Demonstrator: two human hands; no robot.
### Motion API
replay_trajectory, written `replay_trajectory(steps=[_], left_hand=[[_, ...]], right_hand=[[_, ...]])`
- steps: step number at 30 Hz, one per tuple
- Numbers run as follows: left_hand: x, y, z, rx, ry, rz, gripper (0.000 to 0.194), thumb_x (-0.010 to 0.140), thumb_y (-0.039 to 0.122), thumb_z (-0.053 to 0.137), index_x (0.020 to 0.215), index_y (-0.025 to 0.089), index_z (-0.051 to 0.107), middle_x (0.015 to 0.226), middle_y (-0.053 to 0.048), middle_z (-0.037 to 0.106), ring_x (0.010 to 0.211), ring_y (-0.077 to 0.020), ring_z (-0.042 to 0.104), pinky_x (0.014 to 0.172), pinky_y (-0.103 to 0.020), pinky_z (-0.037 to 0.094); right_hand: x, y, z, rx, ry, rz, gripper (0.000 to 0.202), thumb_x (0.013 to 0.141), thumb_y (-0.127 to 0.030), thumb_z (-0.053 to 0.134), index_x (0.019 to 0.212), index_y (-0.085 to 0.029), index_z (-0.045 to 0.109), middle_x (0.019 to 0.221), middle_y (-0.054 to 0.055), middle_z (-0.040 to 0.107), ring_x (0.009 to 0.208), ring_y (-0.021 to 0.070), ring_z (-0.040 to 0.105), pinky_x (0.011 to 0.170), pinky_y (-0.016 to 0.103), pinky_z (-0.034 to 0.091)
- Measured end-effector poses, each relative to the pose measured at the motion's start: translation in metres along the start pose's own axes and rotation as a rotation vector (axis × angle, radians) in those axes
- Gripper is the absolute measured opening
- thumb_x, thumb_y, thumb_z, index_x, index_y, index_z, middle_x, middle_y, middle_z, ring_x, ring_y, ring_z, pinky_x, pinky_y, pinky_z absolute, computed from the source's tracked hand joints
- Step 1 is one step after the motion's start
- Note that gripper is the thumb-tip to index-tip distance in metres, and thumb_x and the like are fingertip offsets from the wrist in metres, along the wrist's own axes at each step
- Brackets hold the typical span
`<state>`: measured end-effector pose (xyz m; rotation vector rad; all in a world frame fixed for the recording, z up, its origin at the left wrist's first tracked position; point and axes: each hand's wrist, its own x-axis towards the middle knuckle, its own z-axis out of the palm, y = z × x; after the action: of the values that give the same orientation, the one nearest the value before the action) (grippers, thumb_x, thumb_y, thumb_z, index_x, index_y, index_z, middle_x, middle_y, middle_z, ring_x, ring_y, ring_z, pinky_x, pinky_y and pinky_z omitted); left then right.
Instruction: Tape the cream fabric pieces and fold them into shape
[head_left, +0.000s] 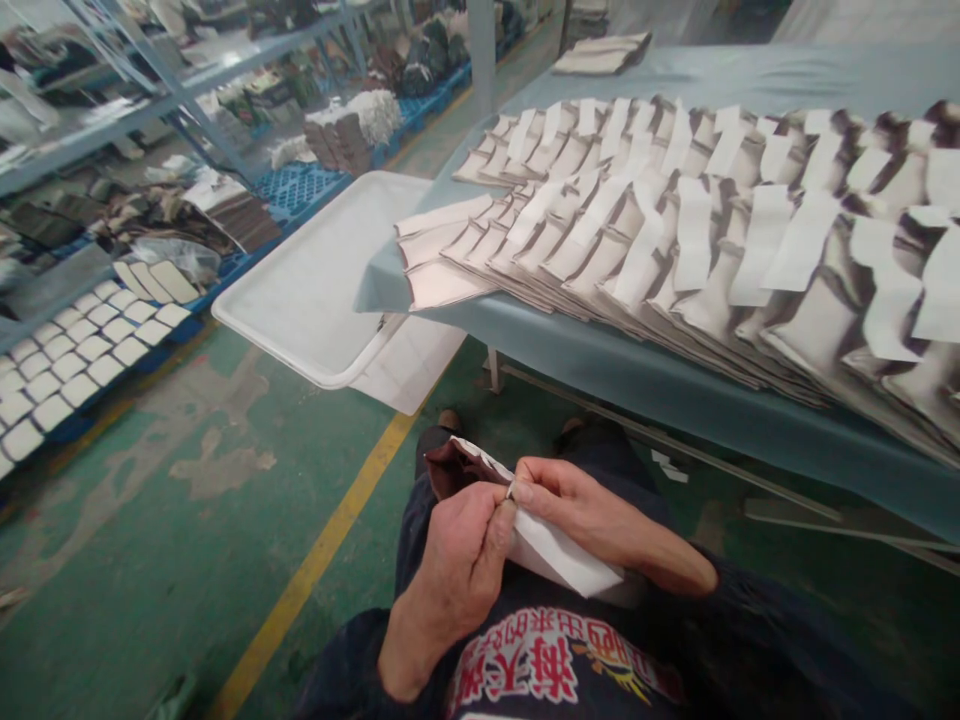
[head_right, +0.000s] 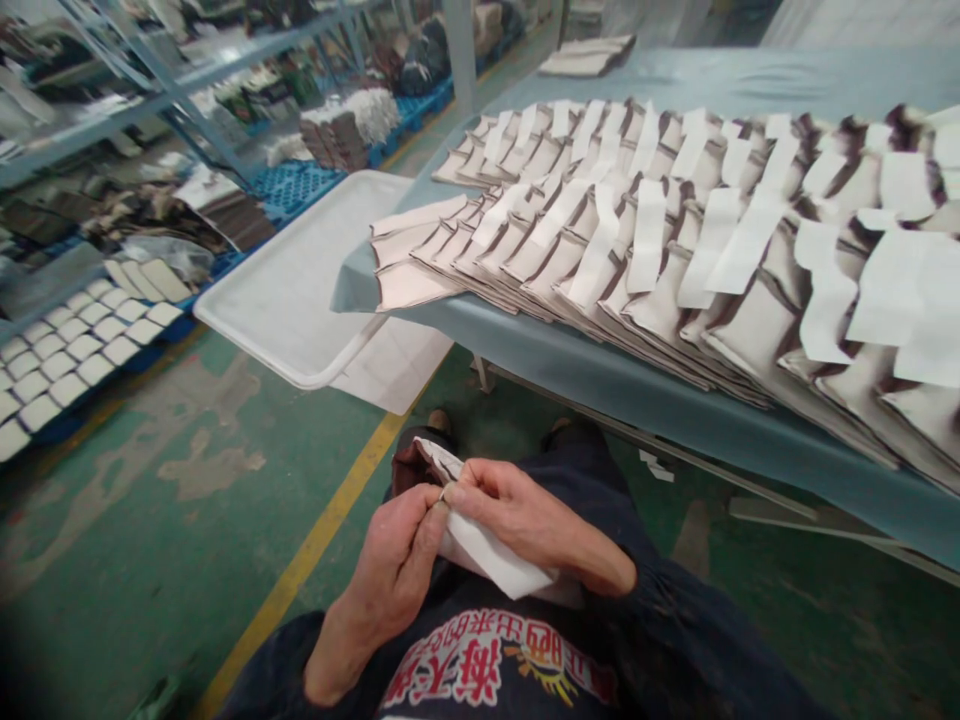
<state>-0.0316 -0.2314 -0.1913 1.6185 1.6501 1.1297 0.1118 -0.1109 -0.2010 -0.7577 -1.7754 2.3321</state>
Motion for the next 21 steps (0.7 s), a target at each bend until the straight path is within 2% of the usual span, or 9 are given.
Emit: replay_trajectory(steps=[4,9,13,17,19,21], left_hand=[[0.004,0.002,0.001,-0.010,-0.004,0.019,0.022,0.105,0.021,0.041,0.087,0.020,0.053,0.077,0.001,0.057,0.071,-0.0130,0.052,0.067,-0.026,0.039],[0.012,0.005,-0.003,-0.111,-0.038,-0.016,0.031,0.105,0.029,0.042,0.076,0.020,0.048,0.068,0.004,0.047,0.062,-0.0118,0.044,0.060,-0.026,0.034],[0.022,0.000,-0.015,-0.204,-0.130,-0.123,0.034,0.104,0.039,0.042,0.080,0.018,0.055,0.068,0.004,0.048,0.061,-0.0120,0.043,0.058,-0.026,0.033],[0.042,-0.003,-0.033,-0.189,-0.185,-0.161,0.036,0.103,0.042,0.045,0.082,0.016,0.059,0.073,0.001,0.052,0.067,-0.0129,0.046,0.062,-0.025,0.036],[0.052,-0.001,-0.043,-0.175,-0.205,-0.162,0.037,0.102,0.043,0.046,0.079,0.016,0.057,0.071,0.003,0.049,0.065,-0.0117,0.043,0.059,-0.025,0.034],[0.059,0.003,-0.051,-0.135,-0.232,-0.145,0.038,0.102,0.043,0.046,0.078,0.016,0.057,0.070,0.004,0.048,0.063,-0.0108,0.042,0.057,-0.024,0.032]], right_hand=[[0.001,0.000,0.005,0.111,-0.052,-0.022,0.066,0.081,-0.085,0.054,0.075,-0.020,0.047,0.063,-0.006,0.041,0.053,0.0079,0.032,0.047,0.021,0.027],[0.003,-0.010,0.014,0.143,-0.051,-0.047,0.069,0.083,-0.087,0.047,0.069,-0.019,0.049,0.056,-0.006,0.040,0.048,0.0074,0.030,0.043,0.022,0.023],[0.005,-0.012,0.017,0.135,0.052,-0.074,0.068,0.086,-0.086,0.043,0.069,-0.020,0.048,0.058,-0.005,0.042,0.048,0.0085,0.033,0.044,0.023,0.026],[0.007,-0.011,0.000,-0.040,0.191,-0.205,0.066,0.096,-0.077,0.035,0.066,-0.020,0.048,0.058,-0.003,0.044,0.053,0.0110,0.040,0.051,0.025,0.034],[0.004,-0.016,-0.014,-0.148,0.258,-0.289,0.058,0.100,-0.067,0.040,0.074,-0.018,0.055,0.066,-0.001,0.053,0.060,0.0128,0.048,0.058,0.026,0.041],[0.000,-0.026,-0.025,-0.248,0.287,-0.395,0.044,0.103,-0.056,0.045,0.089,-0.018,0.062,0.082,0.003,0.063,0.074,0.0157,0.058,0.070,0.028,0.047]])
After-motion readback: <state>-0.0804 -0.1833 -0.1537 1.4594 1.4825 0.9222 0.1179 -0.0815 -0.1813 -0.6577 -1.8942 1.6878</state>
